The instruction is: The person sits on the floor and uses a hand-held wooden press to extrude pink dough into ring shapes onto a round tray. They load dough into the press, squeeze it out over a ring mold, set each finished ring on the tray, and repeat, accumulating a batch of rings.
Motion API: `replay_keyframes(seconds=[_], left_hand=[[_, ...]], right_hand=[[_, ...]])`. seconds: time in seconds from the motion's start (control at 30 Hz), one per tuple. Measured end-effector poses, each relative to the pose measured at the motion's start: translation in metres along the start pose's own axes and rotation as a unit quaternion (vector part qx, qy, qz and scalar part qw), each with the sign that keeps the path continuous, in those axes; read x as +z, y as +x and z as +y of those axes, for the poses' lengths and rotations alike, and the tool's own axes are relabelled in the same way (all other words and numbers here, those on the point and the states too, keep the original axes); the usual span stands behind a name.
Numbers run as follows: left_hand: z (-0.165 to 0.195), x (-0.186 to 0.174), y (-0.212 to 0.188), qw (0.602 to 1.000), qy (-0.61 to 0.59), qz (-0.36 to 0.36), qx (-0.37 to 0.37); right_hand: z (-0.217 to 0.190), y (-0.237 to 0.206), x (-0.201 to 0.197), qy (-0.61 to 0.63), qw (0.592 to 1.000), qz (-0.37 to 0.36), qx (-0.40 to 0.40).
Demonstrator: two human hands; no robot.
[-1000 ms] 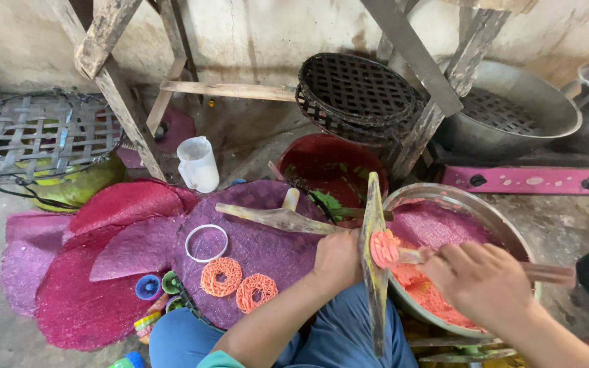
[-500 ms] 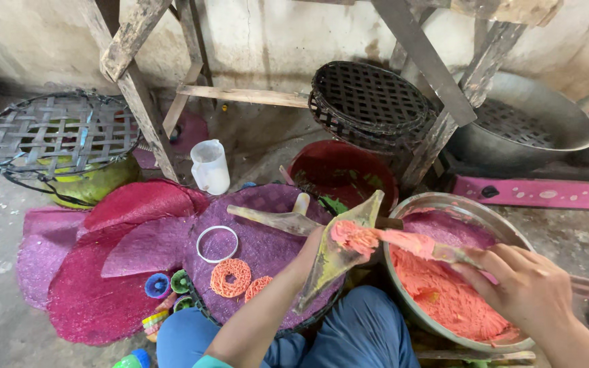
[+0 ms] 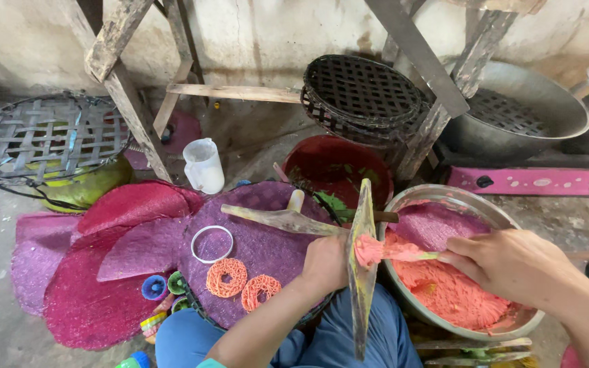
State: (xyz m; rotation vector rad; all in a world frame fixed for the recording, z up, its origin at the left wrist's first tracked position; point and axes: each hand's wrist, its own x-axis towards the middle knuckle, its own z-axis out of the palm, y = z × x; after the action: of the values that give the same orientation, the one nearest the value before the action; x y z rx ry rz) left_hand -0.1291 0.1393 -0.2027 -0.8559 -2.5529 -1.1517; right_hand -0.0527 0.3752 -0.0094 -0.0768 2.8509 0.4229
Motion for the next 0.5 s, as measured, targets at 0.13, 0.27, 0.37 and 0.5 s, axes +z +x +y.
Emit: replay_keyframes(seconds=[0.13,0.27,0.37,0.5], left_hand=[[0.002,0.007,0.002,0.999,0.011,-0.020,-0.029],[-0.020,0.015,0.003,0.998,-0.043,-0.045,-0.017],[-0.040,0.011,0.003,0.992,-0.117,-0.036,0.004],[-0.052,-0.006,0.010,0.897,-0.433,-0.036,-0.085]], right_hand=[[-0.030,0.009,0.005,-0.049,0.993,0.076,-0.082],[-0.054,-0.002,0.037,-0.252,0.838,0.398,-0.275],[-0.032,-0.013,0.043,-0.338,0.739,0.484,-0.324],[0.018,-0.035,0.043,-0.092,0.847,0.468,-0.235]])
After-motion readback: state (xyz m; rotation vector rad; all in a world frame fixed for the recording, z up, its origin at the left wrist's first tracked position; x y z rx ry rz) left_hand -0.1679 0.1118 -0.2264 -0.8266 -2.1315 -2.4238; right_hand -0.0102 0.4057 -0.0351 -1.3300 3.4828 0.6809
